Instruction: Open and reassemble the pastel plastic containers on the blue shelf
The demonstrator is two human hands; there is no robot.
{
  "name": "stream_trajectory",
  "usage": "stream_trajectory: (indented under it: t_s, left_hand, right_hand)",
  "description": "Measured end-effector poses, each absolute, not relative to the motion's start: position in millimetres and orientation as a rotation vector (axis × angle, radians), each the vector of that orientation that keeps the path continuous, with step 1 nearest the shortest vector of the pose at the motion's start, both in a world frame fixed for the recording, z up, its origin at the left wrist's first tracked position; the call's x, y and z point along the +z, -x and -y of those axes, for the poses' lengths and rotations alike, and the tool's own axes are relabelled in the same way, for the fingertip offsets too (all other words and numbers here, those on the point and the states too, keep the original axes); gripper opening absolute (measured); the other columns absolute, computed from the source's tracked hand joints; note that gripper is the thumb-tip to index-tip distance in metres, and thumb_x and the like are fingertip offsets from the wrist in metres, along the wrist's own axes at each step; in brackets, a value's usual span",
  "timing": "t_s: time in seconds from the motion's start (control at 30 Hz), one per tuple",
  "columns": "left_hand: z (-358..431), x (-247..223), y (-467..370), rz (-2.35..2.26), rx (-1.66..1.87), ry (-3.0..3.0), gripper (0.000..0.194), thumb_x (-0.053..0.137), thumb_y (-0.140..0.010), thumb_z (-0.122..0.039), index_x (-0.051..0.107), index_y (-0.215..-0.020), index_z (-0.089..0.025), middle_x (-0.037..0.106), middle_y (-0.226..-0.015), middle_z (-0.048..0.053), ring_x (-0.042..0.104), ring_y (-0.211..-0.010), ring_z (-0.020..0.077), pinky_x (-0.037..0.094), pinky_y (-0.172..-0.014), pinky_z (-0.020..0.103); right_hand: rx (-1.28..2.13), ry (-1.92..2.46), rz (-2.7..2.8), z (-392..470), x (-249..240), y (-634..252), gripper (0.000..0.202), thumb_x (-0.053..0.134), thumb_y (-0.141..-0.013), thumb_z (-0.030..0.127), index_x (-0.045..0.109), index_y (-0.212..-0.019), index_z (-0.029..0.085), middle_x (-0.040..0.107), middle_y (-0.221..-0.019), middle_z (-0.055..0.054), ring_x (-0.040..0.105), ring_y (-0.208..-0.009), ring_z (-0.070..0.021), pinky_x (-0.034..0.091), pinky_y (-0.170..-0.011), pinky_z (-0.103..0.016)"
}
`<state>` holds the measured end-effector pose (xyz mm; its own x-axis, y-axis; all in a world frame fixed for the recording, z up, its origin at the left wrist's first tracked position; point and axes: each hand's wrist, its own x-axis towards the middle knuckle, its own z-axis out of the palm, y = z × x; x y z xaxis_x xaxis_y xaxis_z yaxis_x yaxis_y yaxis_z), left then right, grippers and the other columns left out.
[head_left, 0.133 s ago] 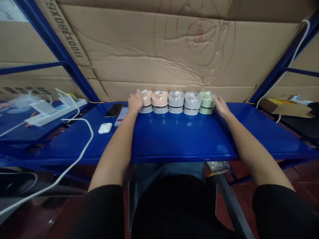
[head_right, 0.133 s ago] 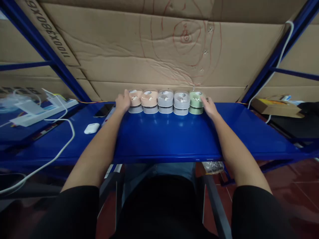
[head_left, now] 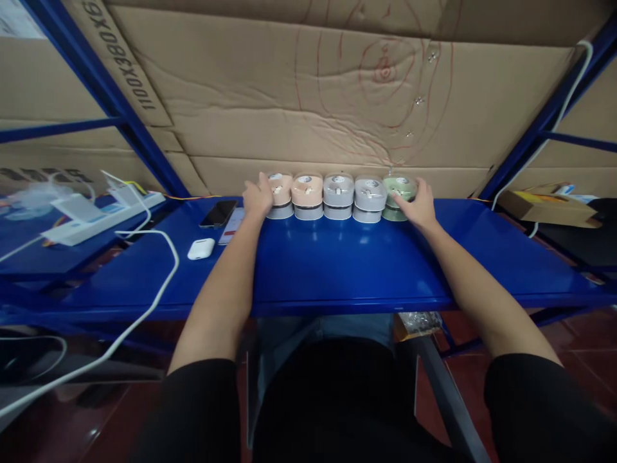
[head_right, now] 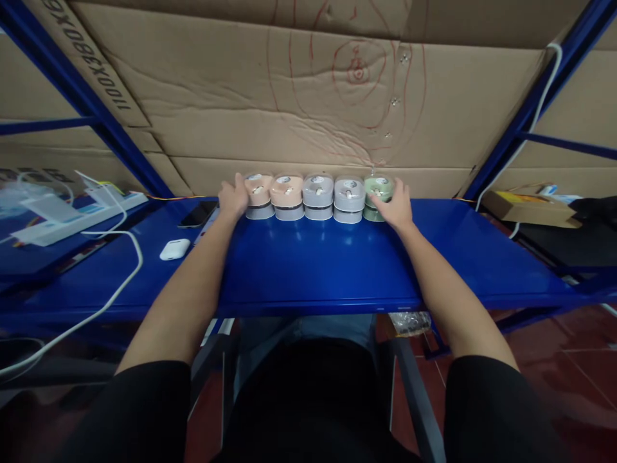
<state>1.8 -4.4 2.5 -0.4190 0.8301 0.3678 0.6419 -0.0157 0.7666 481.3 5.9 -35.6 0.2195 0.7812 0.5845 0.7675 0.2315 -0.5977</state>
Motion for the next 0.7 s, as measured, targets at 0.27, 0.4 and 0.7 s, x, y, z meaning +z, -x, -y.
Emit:
stream_trajectory:
  t_s: [0.27, 0.4, 0.7]
  left_hand:
    - [27, 22, -35, -2.223, 1.659, -1.455, 0.051, 0.047, -0.115, -0.055, 0.058, -0.147, -0.016, 0.058, -0.162, 0.032, 0.052, -0.162, 0.0481, 0.038, -0.136, 0.067]
    - [35, 30, -48, -2.088, 1.751, -1.706, 0.045, 0.05, -0.115, -0.05, 0.058, -0.145, -0.019, 0.059, -0.159, 0.028, 0.052, -0.161, 0.0458, 0.035, -0.138, 0.065]
    - [84, 11, -97, -1.279, 1.433, -2.397, 0.071, 0.075, -0.098, -0.065, 0.057, -0.152, -0.022, 0.067, -0.156, 0.02, 0.063, -0.15, 0.0406, 0.048, -0.133, 0.059]
  right_hand:
    - [-0.007, 1.641, 1.559, 12, -22, -456, 0.102, 0.09, -0.074, 0.066, 0.06, -0.16, 0.021, 0.066, -0.151, -0.029, 0.067, -0.14, -0.0571, 0.054, -0.117, -0.08]
    - [-0.012, 1.649, 1.444, 11, -14, -464, 0.093, 0.091, -0.07, 0.05, 0.064, -0.153, 0.019, 0.073, -0.145, -0.027, 0.069, -0.139, -0.0537, 0.055, -0.118, -0.077]
    - [0.029, 1.163, 1.534, 47, 29, -477, 0.085, 0.08, -0.084, 0.07, 0.063, -0.154, 0.026, 0.074, -0.15, -0.017, 0.073, -0.138, -0.0443, 0.059, -0.116, -0.072]
